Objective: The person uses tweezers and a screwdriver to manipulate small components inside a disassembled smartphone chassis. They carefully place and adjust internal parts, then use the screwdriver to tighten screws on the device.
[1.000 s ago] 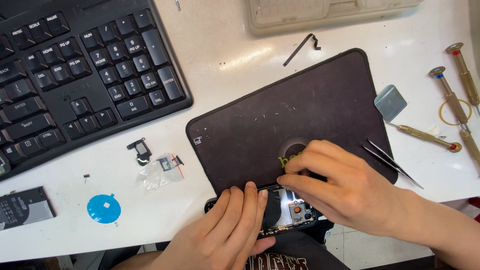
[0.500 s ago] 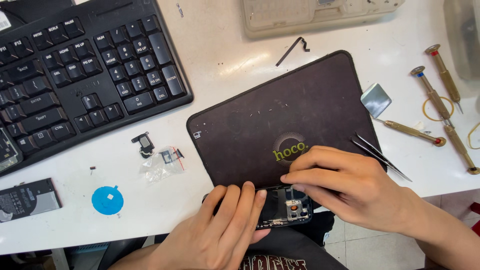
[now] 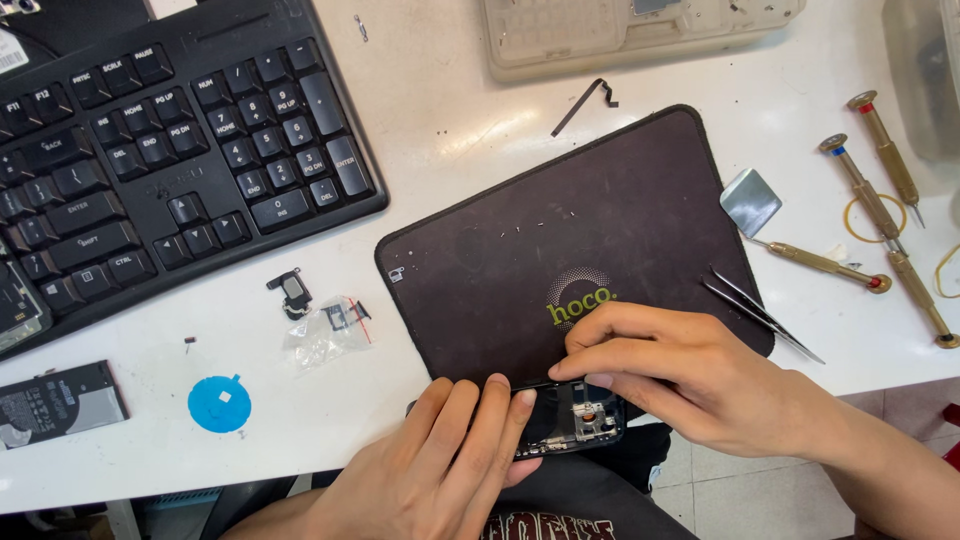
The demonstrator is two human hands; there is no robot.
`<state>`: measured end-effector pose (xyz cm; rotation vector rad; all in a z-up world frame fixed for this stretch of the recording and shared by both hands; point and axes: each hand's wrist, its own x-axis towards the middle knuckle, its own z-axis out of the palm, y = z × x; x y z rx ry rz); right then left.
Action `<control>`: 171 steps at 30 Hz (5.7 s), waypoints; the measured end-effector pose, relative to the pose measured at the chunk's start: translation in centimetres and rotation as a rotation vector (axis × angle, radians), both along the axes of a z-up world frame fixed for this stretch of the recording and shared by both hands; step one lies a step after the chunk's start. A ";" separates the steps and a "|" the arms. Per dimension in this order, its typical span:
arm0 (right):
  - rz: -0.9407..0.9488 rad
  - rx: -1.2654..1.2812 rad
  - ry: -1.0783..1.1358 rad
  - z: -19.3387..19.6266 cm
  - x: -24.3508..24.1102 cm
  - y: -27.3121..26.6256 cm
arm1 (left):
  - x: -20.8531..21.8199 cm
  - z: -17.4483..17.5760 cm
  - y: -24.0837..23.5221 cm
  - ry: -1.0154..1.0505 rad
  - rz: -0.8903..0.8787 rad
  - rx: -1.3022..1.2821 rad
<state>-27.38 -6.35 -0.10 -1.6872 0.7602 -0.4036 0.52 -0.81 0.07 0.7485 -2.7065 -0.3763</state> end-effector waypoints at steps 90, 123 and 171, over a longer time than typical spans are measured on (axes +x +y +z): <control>-0.142 -0.700 0.040 -0.5 0.5 1.1 | -5.6 2.5 -1.7 -0.067 0.270 -0.054; -0.147 -0.627 0.020 -1.2 0.1 1.6 | -5.6 1.9 -2.0 -0.062 0.170 -0.103; -0.136 -0.517 0.117 -0.3 1.7 0.3 | -5.0 1.8 -2.2 0.105 0.296 0.106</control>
